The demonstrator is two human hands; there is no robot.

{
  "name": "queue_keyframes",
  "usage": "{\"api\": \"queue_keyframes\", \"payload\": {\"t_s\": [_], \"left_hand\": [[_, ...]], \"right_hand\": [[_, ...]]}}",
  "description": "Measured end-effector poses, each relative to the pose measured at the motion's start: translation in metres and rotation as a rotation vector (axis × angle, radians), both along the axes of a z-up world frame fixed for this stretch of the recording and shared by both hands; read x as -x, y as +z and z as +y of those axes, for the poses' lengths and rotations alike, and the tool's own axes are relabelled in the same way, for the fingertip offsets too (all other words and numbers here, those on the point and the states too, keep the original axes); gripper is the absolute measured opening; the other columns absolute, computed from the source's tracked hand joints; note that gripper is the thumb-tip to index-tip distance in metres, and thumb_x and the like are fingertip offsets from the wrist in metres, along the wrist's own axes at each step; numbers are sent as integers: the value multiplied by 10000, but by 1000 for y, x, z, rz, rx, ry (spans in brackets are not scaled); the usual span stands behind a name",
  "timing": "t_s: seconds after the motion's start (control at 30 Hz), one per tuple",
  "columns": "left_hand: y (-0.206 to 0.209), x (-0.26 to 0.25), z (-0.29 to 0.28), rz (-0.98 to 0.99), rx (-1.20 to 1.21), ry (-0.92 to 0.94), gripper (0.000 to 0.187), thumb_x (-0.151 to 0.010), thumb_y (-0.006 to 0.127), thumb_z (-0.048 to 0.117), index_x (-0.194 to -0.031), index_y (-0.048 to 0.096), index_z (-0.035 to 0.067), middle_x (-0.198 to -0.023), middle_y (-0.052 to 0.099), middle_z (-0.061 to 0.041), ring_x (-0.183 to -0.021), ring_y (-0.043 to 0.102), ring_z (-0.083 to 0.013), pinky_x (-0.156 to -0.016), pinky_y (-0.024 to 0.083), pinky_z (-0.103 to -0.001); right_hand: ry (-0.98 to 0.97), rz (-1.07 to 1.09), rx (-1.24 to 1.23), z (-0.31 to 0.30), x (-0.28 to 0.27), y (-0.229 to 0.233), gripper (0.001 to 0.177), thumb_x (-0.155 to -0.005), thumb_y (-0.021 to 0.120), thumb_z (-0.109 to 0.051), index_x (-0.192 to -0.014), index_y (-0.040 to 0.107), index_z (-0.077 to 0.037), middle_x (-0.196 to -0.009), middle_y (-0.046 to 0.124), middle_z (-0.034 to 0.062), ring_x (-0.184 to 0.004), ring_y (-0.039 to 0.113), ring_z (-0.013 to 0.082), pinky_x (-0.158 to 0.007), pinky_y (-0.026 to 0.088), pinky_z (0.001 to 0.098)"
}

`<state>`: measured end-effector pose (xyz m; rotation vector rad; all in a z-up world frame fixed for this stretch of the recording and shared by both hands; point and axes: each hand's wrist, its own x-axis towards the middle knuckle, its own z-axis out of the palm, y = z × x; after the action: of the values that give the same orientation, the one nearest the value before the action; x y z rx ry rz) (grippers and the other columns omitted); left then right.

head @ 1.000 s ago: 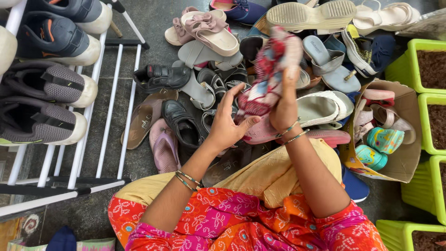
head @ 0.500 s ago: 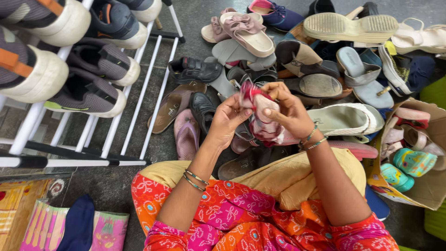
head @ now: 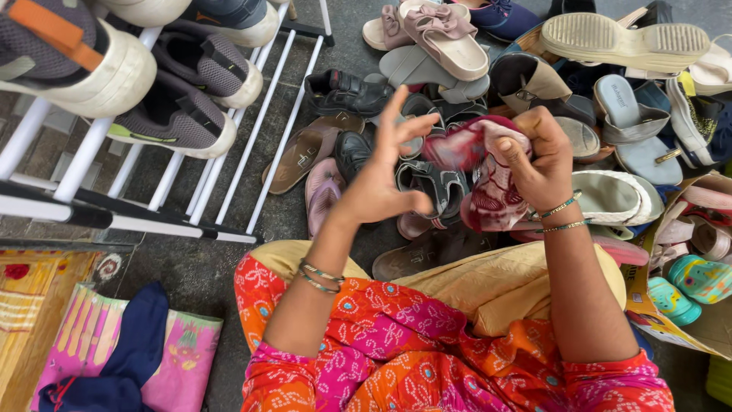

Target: The person sits on the floor and wipes various shoes with a cloth. They pick up sneakers and sandals from a pile, wipe the uppers and soles, and place some cleaned shoes onto a nearby white shoe rack.

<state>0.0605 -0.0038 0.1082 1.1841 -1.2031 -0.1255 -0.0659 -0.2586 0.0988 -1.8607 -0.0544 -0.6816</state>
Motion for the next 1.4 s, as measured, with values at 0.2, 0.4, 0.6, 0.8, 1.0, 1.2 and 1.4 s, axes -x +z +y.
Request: {"api": "queue_keyframes", "payload": {"t_s": [0.2, 0.4, 0.6, 0.8, 1.0, 1.2, 1.4], "left_hand": [[33, 21, -24, 343, -477, 270, 621, -848, 728, 118, -1456, 622, 186, -1022, 720, -106, -1006, 684, -249, -902, 506, -423], [28, -15, 1, -366, -347, 950, 371, -877, 723, 39, -1178, 713, 257, -1110, 631, -68, -1125, 576, -249, -1069, 431, -445], [-35, -33, -11, 491, -499, 553, 965, -981, 370, 716, -1540, 331, -69, -1532, 396, -293, -1442, 369, -385, -1206, 284, -504], [-115, -12, -5, 1023, -538, -174, 1112, -903, 141, 858, -1414, 562, -35, -1458, 579, -198, -1412, 474, -260, -1182, 217, -408], [-114, 3, -11, 908, -196, -241, 334, -941, 773, 173, -1211, 676, 0, -1140, 727, -70, -1025, 679, -129, -928, 543, -312], [-101, 12, -8, 959, -7, -132, 313, -949, 723, 39, -1249, 641, 3, -1134, 732, -62, -1019, 699, -124, -921, 574, -300], [-100, 8, -9, 865, -128, -183, 303, -947, 683, 11, -1240, 607, 39, -1151, 721, -37, -1057, 693, -101, -928, 569, -274]], "right_hand": [[80, 134, 402, 32, 7, 52, 331, -886, 824, -206, -1098, 675, 1, -912, 661, 58, -761, 575, 79, -678, 463, 250], [147, 886, 695, 17, 6, 57, 318, -922, 797, -310, -950, 790, 8, -785, 704, 188, -631, 545, 236, -632, 484, 353], [296, 311, -724, 22, 0, 9, 213, -1034, 651, -101, -1219, 685, -2, -1132, 751, 52, -993, 705, 126, -909, 564, 315], [412, 389, -842, 22, -11, -5, 402, -907, 700, 33, -1299, 618, -2, -1214, 716, 77, -1101, 701, 169, -977, 562, 351], [409, 508, -773, 21, -12, -23, 421, -896, 726, -5, -1300, 608, 20, -1190, 720, 85, -1077, 695, 162, -941, 568, 338], [-128, 724, 67, 27, -16, -7, 585, -890, 839, -307, -1252, 661, 117, -1116, 689, 233, -967, 681, 283, -867, 544, 430], [72, -13, 611, 69, -10, 18, 974, -623, 900, -300, -1426, 463, 36, -1409, 572, 283, -1285, 584, 390, -1037, 483, 432]]}}
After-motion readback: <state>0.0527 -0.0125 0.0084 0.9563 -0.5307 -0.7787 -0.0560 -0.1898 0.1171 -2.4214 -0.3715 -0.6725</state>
